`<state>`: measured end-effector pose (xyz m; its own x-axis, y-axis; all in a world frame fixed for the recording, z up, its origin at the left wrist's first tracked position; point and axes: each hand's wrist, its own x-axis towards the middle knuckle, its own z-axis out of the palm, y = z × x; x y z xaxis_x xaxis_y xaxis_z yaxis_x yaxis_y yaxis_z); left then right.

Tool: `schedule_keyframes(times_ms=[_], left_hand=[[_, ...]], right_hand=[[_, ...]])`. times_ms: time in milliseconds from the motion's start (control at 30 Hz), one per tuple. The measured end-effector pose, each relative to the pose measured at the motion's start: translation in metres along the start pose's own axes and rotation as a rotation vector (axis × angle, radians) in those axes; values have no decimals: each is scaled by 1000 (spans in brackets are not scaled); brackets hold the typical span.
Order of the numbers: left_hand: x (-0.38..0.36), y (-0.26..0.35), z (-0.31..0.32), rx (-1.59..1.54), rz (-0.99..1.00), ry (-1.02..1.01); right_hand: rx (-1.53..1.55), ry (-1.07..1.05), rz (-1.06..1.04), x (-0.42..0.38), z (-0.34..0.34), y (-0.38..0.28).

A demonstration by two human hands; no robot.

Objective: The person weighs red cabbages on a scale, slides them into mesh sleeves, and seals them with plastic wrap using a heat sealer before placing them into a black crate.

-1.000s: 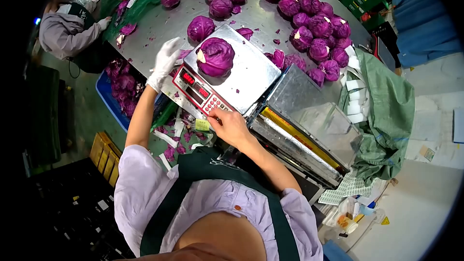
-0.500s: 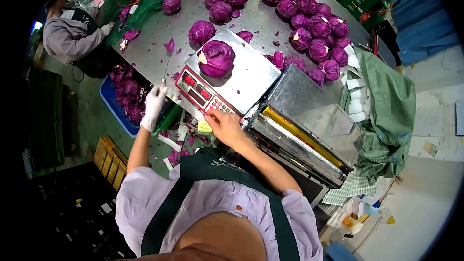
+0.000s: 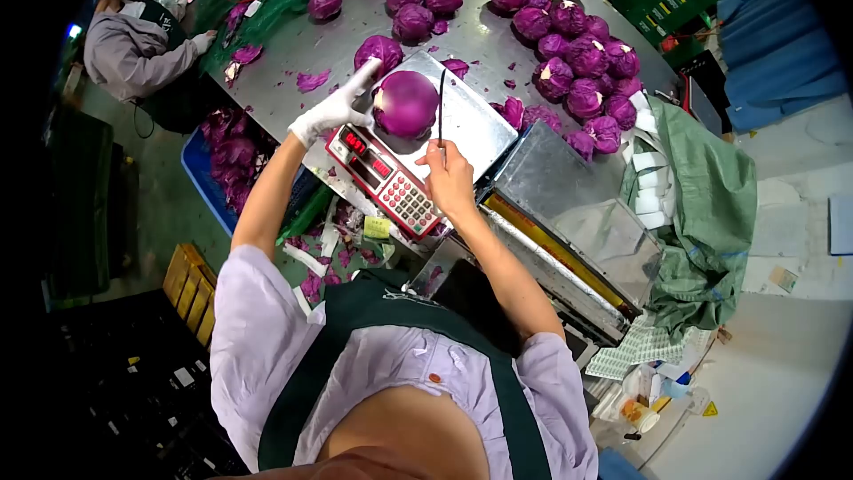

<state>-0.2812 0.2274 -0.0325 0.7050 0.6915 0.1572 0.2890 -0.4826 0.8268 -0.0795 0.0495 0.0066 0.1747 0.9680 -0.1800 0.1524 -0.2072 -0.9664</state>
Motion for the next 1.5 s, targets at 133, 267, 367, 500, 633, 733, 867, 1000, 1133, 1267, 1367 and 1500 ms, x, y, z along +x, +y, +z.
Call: schedule_keyframes(times_ms=[133, 267, 367, 500, 633, 733, 867, 1000, 1133, 1267, 1367, 1500], left_hand=[[26, 22, 13, 78, -52, -155], [33, 37, 48, 494, 4, 101], [31, 53, 67, 557, -57, 217], [29, 63, 60, 570, -193, 197], [37, 40, 72, 436, -130, 261], [41, 45, 71, 200, -133, 243], [41, 54, 67, 164, -149, 219], [43, 38, 73, 189, -134, 236], [49, 35, 68, 246, -118, 208], [52, 34, 57, 281, -102, 140], [48, 38, 58, 267, -101, 151], [46, 41, 66, 195, -109, 242]], right_hand=[[-333, 22, -7, 14, -12, -6], [-443, 85, -75, 32, -33, 11], [8, -23, 128, 39, -49, 18], [179, -16, 210, 24, -61, -12], [-563, 58, -71, 36, -63, -13], [-814, 223, -510, 59, -57, 15], [-1012, 86, -485, 75, -47, 19], [-1011, 59, -374, 85, -41, 16], [-983, 14, -378, 94, -47, 16], [-921, -52, -510, 106, -52, 16], [-948, -35, -516, 107, -45, 16], [-838, 148, -319, 111, -36, 19]])
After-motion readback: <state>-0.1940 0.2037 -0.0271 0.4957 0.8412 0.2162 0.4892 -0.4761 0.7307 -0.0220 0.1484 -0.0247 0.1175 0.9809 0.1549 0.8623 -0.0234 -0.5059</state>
